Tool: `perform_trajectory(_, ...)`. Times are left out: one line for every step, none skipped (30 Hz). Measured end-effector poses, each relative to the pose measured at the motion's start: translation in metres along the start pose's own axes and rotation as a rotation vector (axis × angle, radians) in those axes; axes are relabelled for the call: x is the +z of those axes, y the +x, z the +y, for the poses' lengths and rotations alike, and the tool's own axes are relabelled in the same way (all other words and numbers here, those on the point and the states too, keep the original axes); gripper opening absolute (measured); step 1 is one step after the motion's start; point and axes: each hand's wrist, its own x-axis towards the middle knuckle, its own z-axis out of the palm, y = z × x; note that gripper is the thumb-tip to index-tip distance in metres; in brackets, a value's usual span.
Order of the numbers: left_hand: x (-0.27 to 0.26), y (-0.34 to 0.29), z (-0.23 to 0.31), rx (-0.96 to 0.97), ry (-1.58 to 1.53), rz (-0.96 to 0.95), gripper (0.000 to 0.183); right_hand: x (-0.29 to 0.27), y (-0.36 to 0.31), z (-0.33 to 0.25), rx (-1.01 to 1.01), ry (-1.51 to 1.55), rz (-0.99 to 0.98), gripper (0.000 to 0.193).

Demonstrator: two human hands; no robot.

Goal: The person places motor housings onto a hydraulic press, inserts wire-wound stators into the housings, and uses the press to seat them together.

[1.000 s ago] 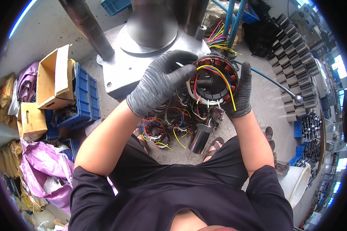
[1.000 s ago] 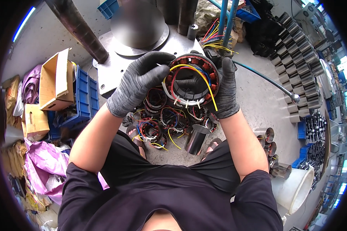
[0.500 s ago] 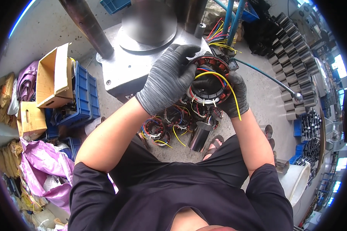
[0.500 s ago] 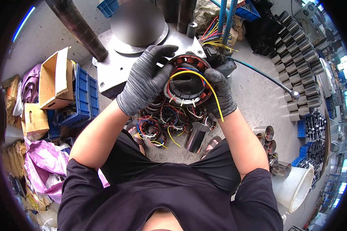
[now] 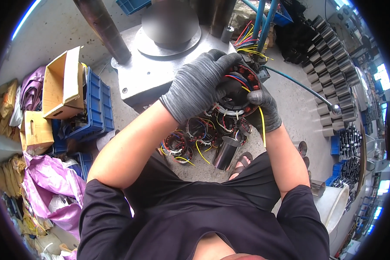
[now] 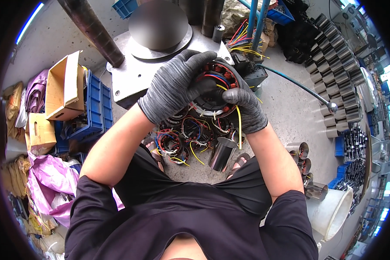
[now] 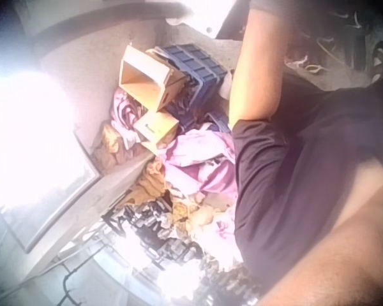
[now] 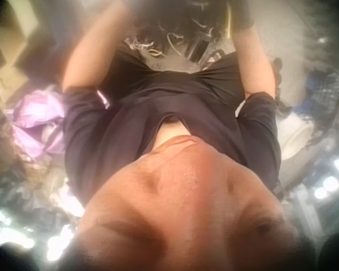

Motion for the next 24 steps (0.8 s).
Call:
perform_trajectory(-0.001,0.001,-0.002,-0.001,0.0,0.001,0.05,-0.003,0.0,0.002,-0.004,-0.016,-0.007,0.098)
perform_trajectory(-0.003,0.002,-0.004,-0.021,-0.066,-0.038,0.051,-0.004,0.0,0.003,-0.008,-0.031,-0.013,0.097)
perform_trajectory(-0.004,0.004,-0.006,-0.042,-0.133,-0.077,0.051,-0.001,0.0,0.002,-0.007,-0.032,-0.015,0.097)
perform_trajectory(-0.004,0.005,-0.01,-0.043,-0.164,-0.096,0.053,0.004,-0.001,0.001,0.004,-0.037,-0.014,0.097)
perform_trajectory(-0.005,0.005,-0.011,-0.045,-0.164,-0.094,0.053,0.007,-0.002,0.001,0.016,-0.042,-0.013,0.098)
perform_trajectory(-0.006,0.005,-0.011,-0.025,-0.139,-0.108,0.053,0.007,-0.003,0.002,0.021,-0.07,-0.001,0.097)
perform_trajectory(-0.008,0.004,-0.013,-0.005,-0.114,-0.121,0.052,0.01,-0.003,0.004,0.025,-0.069,-0.004,0.097)
perform_trajectory(-0.001,0.003,-0.019,-0.01,-0.085,-0.101,0.058,0.014,-0.002,0.004,0.019,-0.083,-0.008,0.096)
perform_trajectory(0.001,0.003,-0.015,-0.014,-0.085,-0.099,0.058,0.018,-0.003,0.004,0.013,-0.099,-0.01,0.096)
perform_trajectory(0.001,0.004,-0.01,-0.077,0.009,-0.121,0.063,0.02,-0.004,0.002,0.046,-0.078,-0.02,0.099)
perform_trajectory(0.003,0.004,-0.006,-0.141,0.102,-0.143,0.067,0.02,-0.005,0.003,0.05,-0.078,-0.023,0.099)
perform_trajectory(0.005,0.004,-0.004,-0.158,0.159,-0.144,0.071,0.019,-0.005,0.005,0.052,-0.077,-0.02,0.102)
perform_trajectory(0.006,0.004,-0.003,-0.162,0.16,-0.142,0.071,0.02,-0.005,0.006,0.054,-0.075,-0.017,0.105)
perform_trajectory(0.007,0.004,-0.003,-0.197,0.176,-0.145,0.069,0.021,-0.005,0.006,0.057,-0.067,-0.009,0.109)
perform_trajectory(0.008,0.003,-0.003,-0.232,0.192,-0.148,0.068,0.022,-0.005,0.006,0.059,-0.067,-0.012,0.109)
perform_trajectory(0.007,0.003,-0.003,-0.232,0.205,-0.146,0.07,0.024,-0.005,0.005,0.051,-0.106,-0.017,0.108)
perform_trajectory(0.005,0.003,-0.003,-0.232,0.207,-0.145,0.07,0.024,-0.005,0.005,0.041,-0.145,-0.023,0.107)
perform_trajectory(0.001,0.004,0.001,-0.236,0.155,-0.161,0.07,0.023,-0.005,0.003,0.039,-0.146,-0.022,0.107)
perform_trajectory(-0.002,0.005,0.003,-0.239,0.103,-0.178,0.071,0.021,-0.004,0.002,0.045,-0.133,-0.027,0.106)
perform_trajectory(0.001,0.001,-0.004,-0.144,-0.009,-0.07,0.068,0.02,-0.004,0.001,0.048,-0.118,-0.032,0.106)
perform_trajectory(0.003,-0.003,-0.012,-0.048,-0.118,0.037,0.066,0.019,-0.003,-0.001,0.041,-0.117,-0.033,0.106)
perform_trajectory(-0.003,-0.007,-0.012,-0.047,-0.297,0.04,0.063,0.017,-0.003,-0.002,0.046,-0.035,-0.044,0.105)
perform_trajectory(-0.013,-0.01,-0.012,-0.121,-0.485,-0.053,0.064,0.015,-0.003,-0.003,0.048,0.047,-0.055,0.105)
perform_trajectory(-0.02,-0.012,-0.012,-0.04,-0.556,-0.071,0.066,0.009,-0.005,-0.004,0.054,0.122,-0.053,0.106)
